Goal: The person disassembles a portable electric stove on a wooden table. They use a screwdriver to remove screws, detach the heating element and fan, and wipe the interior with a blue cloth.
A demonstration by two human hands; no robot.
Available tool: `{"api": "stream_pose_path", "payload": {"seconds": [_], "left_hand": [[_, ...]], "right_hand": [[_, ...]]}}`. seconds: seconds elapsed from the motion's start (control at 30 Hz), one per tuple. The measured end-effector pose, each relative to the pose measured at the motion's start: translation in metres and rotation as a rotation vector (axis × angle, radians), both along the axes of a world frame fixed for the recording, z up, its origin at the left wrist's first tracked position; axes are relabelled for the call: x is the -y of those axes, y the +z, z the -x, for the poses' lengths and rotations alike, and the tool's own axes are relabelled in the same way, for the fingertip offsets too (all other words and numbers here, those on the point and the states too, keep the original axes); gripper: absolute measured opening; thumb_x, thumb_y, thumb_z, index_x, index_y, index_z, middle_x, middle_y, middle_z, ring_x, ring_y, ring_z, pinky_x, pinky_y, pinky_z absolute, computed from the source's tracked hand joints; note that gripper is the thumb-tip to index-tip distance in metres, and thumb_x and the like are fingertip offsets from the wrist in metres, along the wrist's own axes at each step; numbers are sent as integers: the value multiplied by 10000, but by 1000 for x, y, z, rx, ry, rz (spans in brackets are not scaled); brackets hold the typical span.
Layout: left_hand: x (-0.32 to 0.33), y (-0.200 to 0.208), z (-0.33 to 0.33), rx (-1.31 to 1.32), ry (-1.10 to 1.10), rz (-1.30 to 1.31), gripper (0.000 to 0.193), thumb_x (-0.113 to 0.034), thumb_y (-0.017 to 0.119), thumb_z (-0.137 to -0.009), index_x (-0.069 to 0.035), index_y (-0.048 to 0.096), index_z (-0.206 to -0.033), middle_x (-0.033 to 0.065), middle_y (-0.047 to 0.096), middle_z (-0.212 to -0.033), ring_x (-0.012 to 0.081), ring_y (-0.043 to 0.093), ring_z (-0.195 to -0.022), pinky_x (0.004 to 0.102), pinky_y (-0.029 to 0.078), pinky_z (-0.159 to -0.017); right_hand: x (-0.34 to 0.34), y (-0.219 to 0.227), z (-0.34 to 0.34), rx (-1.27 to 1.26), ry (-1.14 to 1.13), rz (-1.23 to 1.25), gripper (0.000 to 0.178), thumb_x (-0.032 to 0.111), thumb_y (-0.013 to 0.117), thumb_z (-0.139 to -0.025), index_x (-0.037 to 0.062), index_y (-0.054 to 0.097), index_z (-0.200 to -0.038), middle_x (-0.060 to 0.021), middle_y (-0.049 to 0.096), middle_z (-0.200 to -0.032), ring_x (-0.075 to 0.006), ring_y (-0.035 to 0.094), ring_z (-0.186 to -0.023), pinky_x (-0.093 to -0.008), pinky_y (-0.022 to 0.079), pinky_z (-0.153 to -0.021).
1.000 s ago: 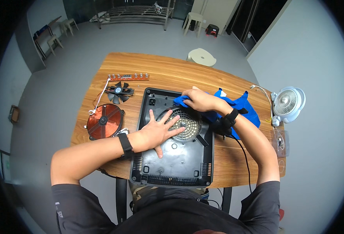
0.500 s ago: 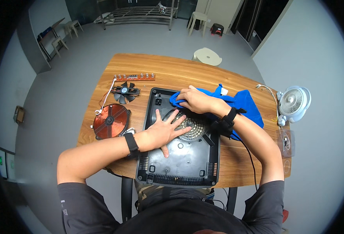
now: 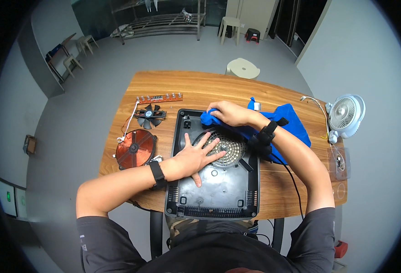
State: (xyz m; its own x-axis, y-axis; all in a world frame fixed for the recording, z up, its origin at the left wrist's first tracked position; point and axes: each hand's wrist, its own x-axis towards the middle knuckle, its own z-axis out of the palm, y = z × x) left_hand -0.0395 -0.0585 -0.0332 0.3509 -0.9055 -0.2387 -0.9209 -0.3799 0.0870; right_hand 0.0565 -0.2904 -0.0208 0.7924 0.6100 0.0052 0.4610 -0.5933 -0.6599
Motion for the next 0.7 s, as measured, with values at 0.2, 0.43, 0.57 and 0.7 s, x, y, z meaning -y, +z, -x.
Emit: {"api": "stream_pose_path", "payload": {"seconds": [0.2, 0.43, 0.57, 0.7], "left_hand": [[0, 0, 1, 13, 1, 7, 1392, -611, 891, -459, -260, 232, -1633, 209, 207, -1672, 486, 154, -1532, 880, 320, -939], [1, 4, 2, 55, -13, -16, 1382, -680, 830, -456, -272, 229, -1632, 199, 238, -1655, 472, 169, -1524, 857, 354, -954], [0, 5, 2, 28, 3, -8, 1377, -652, 847, -459, -270, 233, -1631, 198, 246, -1652, 466, 178, -1520, 860, 336, -959], [1, 6, 2, 4, 3, -10, 1376, -633, 858, -460, -273, 231, -1631, 196, 234, -1660, 471, 184, -1518, 856, 333, -961]], "right_hand": [[-18, 20, 0, 229, -163, -44, 298, 198, 642, -949, -16, 684, -1152, -278, 699, -1121, -437, 663, -1083, -480, 519, -940], [-41, -9, 12, 236, 143, 282, 264, 154, 686, -934, 44, 722, -1172, -151, 670, -1196, -343, 588, -1106, -407, 447, -1019], [-44, 2, 11, 167, 231, 360, 259, 129, 690, -919, 59, 725, -1165, -136, 672, -1195, -335, 591, -1102, -407, 457, -1005], [-42, 5, 0, 75, 290, 289, 267, 114, 687, -912, 46, 715, -1169, -154, 683, -1179, -348, 625, -1103, -410, 483, -985]]}}
